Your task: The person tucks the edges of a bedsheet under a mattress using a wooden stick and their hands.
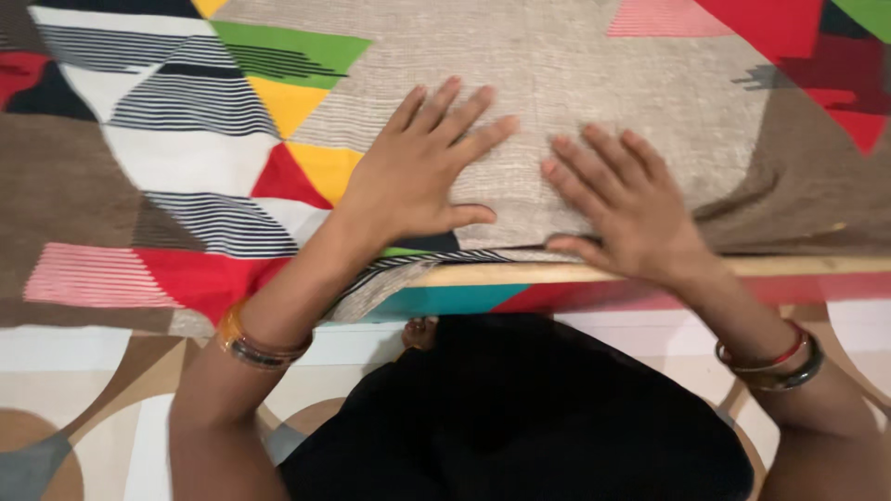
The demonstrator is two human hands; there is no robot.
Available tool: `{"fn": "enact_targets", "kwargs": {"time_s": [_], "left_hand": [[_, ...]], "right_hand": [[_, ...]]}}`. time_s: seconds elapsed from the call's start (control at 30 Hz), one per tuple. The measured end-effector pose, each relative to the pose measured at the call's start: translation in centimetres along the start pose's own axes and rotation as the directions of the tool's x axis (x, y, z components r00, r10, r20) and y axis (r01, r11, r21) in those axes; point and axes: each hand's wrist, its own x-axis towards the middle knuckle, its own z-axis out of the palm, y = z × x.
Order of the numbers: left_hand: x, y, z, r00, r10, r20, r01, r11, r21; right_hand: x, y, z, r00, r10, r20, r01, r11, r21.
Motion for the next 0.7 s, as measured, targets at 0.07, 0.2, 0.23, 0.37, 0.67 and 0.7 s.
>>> {"fn": "enact_targets", "kwargs": {"time_s": [0.07, 0.2, 0.23, 0.37, 0.67, 0.7], "left_hand": [[-1.5, 1.6, -0.1, 0.999, -0.019, -0.037, 0.021, 0.999, 0.042], [-1.1, 3.1, -0.1, 0.999, -0.033, 0.0, 0.033, 0.999, -0.014], [-0.7, 3.3, -0.1, 0.999, -0.035, 0.02, 0.036, 0.997, -0.061], [4.4, 5.3, 1.8, 0.984, 0.14, -0.113, -0.14, 0.99, 0.005], [9.7, 8.5, 5.0, 0.979, 0.137, 0.153, -0.153, 0.983, 0.099], [9.3, 8.3, 5.4, 0.983, 0.143, 0.111, -0.154, 0.984, 0.095]], "right_hand": [[-1.3, -0.6, 0.0, 0.997, -0.046, -0.063, 0.045, 0.999, -0.024], [-3.0, 1.8, -1.5, 0.989, 0.05, 0.138, -0.039, 0.996, -0.083], [-3.3, 3.5, -2.0, 0.96, 0.126, 0.251, -0.093, 0.986, -0.136], [-5.4, 13.5, -4.8, 0.907, 0.42, -0.039, -0.403, 0.89, 0.213], [-9.4, 20.0, -2.6, 0.865, 0.494, 0.089, -0.501, 0.86, 0.097], [-9.4, 19.5, -2.6, 0.86, 0.502, 0.093, -0.51, 0.854, 0.099]]}}
